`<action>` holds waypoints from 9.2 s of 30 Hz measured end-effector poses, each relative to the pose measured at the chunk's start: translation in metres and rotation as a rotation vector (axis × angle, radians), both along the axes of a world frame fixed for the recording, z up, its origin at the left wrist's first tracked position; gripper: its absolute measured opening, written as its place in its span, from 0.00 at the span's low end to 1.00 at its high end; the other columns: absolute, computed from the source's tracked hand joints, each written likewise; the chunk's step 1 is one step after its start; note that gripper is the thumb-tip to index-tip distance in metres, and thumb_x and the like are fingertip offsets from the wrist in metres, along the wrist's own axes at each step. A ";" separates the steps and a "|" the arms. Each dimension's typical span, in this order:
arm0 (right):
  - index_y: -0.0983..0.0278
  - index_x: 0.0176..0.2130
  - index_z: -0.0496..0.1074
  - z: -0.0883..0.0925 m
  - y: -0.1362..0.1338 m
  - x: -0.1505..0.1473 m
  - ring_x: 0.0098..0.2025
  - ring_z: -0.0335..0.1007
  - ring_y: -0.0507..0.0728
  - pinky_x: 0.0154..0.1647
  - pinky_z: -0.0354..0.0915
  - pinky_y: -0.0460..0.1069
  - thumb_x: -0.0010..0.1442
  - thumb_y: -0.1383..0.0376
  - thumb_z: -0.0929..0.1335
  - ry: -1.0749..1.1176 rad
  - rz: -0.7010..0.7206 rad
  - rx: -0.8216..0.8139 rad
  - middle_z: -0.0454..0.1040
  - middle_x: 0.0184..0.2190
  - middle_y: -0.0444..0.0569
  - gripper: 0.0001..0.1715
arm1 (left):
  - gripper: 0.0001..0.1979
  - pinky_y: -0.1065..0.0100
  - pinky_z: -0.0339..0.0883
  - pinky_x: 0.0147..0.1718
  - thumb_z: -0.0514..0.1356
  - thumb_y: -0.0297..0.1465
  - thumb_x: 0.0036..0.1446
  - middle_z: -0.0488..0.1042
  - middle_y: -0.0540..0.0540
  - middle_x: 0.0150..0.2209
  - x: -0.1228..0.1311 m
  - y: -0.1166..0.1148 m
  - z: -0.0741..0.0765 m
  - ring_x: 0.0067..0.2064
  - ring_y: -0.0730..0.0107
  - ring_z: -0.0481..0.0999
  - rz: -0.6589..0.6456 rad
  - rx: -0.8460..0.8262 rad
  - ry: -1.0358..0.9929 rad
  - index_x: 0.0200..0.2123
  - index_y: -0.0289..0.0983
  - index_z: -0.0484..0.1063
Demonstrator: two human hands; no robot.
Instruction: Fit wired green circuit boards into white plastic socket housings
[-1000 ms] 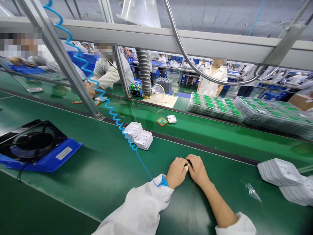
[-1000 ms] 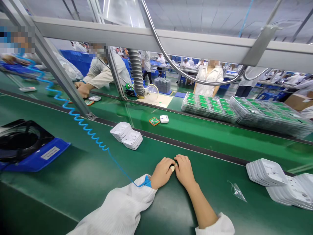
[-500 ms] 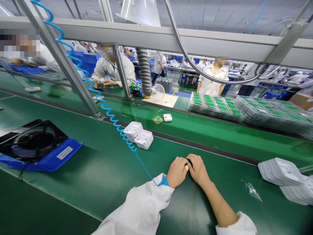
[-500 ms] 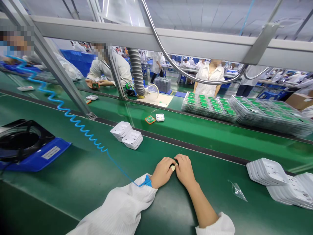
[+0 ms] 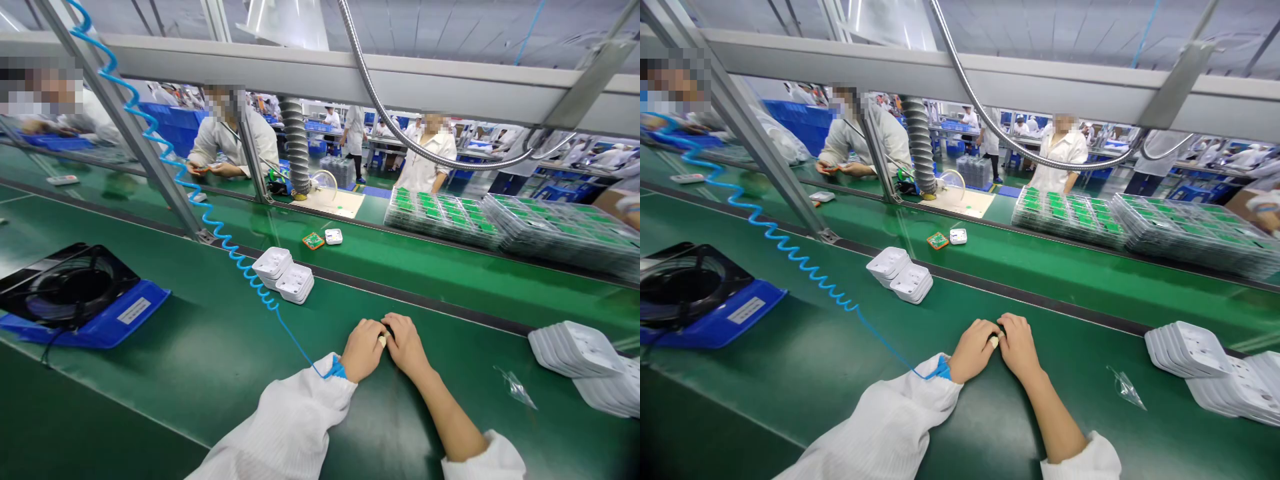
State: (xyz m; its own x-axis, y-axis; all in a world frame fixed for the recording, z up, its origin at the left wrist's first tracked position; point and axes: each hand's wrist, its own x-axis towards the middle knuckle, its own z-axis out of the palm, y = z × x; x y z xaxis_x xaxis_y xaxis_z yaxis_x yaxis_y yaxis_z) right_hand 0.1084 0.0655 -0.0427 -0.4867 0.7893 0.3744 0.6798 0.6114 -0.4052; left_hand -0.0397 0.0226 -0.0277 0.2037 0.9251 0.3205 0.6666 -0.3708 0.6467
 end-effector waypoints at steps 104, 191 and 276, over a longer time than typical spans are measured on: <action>0.63 0.44 0.67 -0.009 0.004 0.003 0.48 0.62 0.60 0.47 0.60 0.56 0.55 0.71 0.59 -0.009 0.010 0.006 0.69 0.46 0.54 0.17 | 0.07 0.63 0.61 0.42 0.49 0.23 0.55 0.69 0.46 0.37 0.001 0.000 -0.003 0.39 0.65 0.65 0.016 0.011 0.001 0.35 0.37 0.65; 0.61 0.38 0.67 0.005 -0.003 0.001 0.42 0.63 0.58 0.45 0.60 0.54 0.59 0.64 0.63 0.062 0.031 -0.064 0.71 0.40 0.49 0.06 | 0.06 0.65 0.60 0.39 0.49 0.25 0.56 0.69 0.47 0.34 0.001 -0.001 0.002 0.36 0.66 0.65 0.025 0.012 0.006 0.33 0.37 0.64; 0.59 0.41 0.67 0.008 -0.003 0.003 0.43 0.63 0.58 0.44 0.57 0.54 0.63 0.54 0.57 0.062 0.075 -0.125 0.71 0.42 0.48 0.17 | 0.11 0.71 0.55 0.30 0.48 0.36 0.61 0.66 0.51 0.26 0.000 0.000 0.003 0.28 0.73 0.65 -0.038 -0.063 -0.259 0.30 0.36 0.63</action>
